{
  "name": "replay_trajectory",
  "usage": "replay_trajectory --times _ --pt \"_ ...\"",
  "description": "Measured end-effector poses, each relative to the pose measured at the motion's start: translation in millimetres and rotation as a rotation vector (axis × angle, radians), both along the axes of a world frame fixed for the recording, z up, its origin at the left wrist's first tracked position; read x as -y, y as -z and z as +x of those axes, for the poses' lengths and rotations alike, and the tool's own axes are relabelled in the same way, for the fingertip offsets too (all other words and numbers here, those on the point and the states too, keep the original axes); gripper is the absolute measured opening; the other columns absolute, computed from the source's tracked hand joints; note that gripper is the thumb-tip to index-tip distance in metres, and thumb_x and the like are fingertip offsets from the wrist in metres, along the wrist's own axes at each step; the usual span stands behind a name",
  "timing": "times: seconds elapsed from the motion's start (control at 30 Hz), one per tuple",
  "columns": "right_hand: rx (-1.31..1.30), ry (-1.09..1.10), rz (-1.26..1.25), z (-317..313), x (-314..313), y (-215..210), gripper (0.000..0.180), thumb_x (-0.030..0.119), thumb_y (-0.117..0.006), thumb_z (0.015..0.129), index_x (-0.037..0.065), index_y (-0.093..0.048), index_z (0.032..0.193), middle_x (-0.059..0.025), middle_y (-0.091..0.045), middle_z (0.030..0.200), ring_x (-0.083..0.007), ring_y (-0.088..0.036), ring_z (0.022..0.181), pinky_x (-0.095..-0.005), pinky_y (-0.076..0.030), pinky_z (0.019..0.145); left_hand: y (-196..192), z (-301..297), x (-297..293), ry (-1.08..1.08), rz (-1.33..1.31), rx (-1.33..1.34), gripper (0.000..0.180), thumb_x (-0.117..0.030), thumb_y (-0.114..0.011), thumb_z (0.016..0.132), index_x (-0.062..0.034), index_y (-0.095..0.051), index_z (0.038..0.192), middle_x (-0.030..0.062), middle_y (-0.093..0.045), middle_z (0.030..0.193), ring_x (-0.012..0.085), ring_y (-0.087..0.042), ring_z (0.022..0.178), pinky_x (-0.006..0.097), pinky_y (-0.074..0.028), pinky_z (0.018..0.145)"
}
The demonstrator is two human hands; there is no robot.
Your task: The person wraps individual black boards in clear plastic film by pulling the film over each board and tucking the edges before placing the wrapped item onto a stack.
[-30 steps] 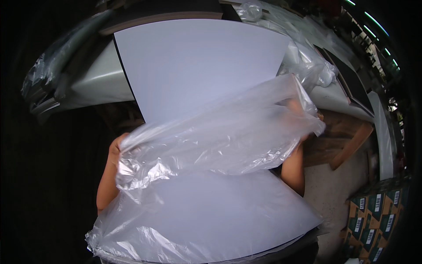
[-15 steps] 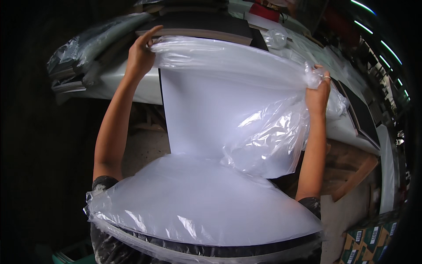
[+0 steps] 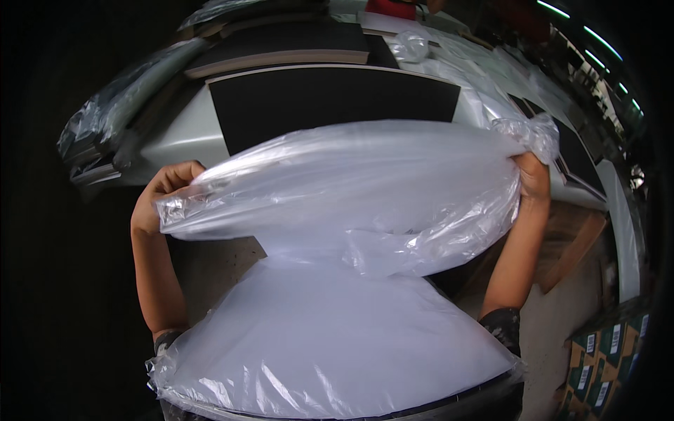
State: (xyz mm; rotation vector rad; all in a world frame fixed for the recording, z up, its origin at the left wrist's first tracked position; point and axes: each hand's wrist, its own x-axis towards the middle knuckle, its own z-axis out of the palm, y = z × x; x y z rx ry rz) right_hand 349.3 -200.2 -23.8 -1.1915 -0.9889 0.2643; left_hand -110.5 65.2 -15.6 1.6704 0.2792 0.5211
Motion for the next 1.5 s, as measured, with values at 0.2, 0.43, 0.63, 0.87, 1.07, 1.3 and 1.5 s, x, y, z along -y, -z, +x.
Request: replay_trajectory --times 0.2,0.43,0.63,0.87,1.07,1.3,1.5 --pt "-0.74 -0.46 -0.126 4 -44 126 0.022 0.021 -0.051 0.085 0.006 -0.054 0.099 -0.0057 -0.057 0.08 -0.0133 -0.057 0.068 -0.0239 -0.048 0.059 133 7 -70 -0.115 -0.688 0.32 0.01 -0.023 -0.057 0.08 -0.0138 -0.052 0.08 -0.0055 -0.05 0.075 0.0063 -0.049 0.064 0.024 -0.041 0.058" --pt "-0.962 -0.274 -0.451 -21 21 364 0.018 0.014 -0.05 0.081 0.005 -0.058 0.094 -0.0074 -0.06 0.083 -0.0183 -0.058 0.075 -0.0279 -0.047 0.067 295 -8 23 -0.467 -1.115 -0.382 0.016 -0.027 -0.055 0.084 -0.0134 -0.05 0.077 -0.0036 -0.043 0.058 0.0069 -0.037 0.05 0.022 -0.031 0.046" --pt "-0.832 -0.16 -0.747 -68 48 398 0.022 0.006 -0.047 0.079 0.004 -0.058 0.098 -0.0097 -0.06 0.087 -0.0213 -0.058 0.081 -0.0299 -0.046 0.073 324 -4 33 -0.327 -0.955 -0.291 0.017 -0.028 -0.054 0.084 -0.0129 -0.05 0.077 -0.0035 -0.042 0.056 0.007 -0.037 0.05 0.022 -0.031 0.047" --pt "0.133 0.197 -1.375 -33 57 355 0.03 -0.002 -0.043 0.077 0.002 -0.057 0.103 -0.0125 -0.061 0.093 -0.0247 -0.058 0.087 -0.0324 -0.045 0.079 362 -16 10 -0.419 -0.589 -0.584 0.019 -0.029 -0.053 0.085 -0.0124 -0.05 0.076 -0.0034 -0.041 0.054 0.0073 -0.038 0.049 0.023 -0.031 0.047" --pt "0.562 1.308 0.076 42 89 63 0.044 -0.014 -0.045 0.069 -0.001 -0.05 0.111 -0.0172 -0.056 0.105 -0.0289 -0.054 0.097 -0.0348 -0.041 0.087 122 -3 -35 -0.261 -0.028 -0.196 0.026 -0.034 -0.053 0.084 -0.0102 -0.05 0.074 -0.0038 -0.044 0.067 0.0062 -0.039 0.063 0.019 -0.029 0.057" --pt "-0.624 -0.887 -0.008 -136 -69 22 0.034 0.023 -0.04 0.092 0.0 -0.046 0.117 -0.0082 -0.055 0.106 -0.0166 -0.053 0.094 -0.0305 -0.041 0.085 3 115 91 -0.167 0.22 0.268 0.024 -0.021 -0.059 0.082 -0.0038 -0.053 0.096 0.0015 -0.046 0.088 0.0092 -0.043 0.074 0.023 -0.037 0.064" --pt "-0.663 -1.089 -0.058 -199 -87 41 0.057 0.034 -0.036 0.092 0.001 -0.019 0.135 -0.0123 -0.032 0.134 -0.0222 -0.036 0.12 -0.0357 -0.029 0.1 53 106 114 -0.362 0.317 0.255 0.027 -0.014 -0.072 0.071 -0.002 -0.055 0.087 -0.0002 -0.053 0.075 0.0094 -0.049 0.074 0.026 -0.04 0.069"
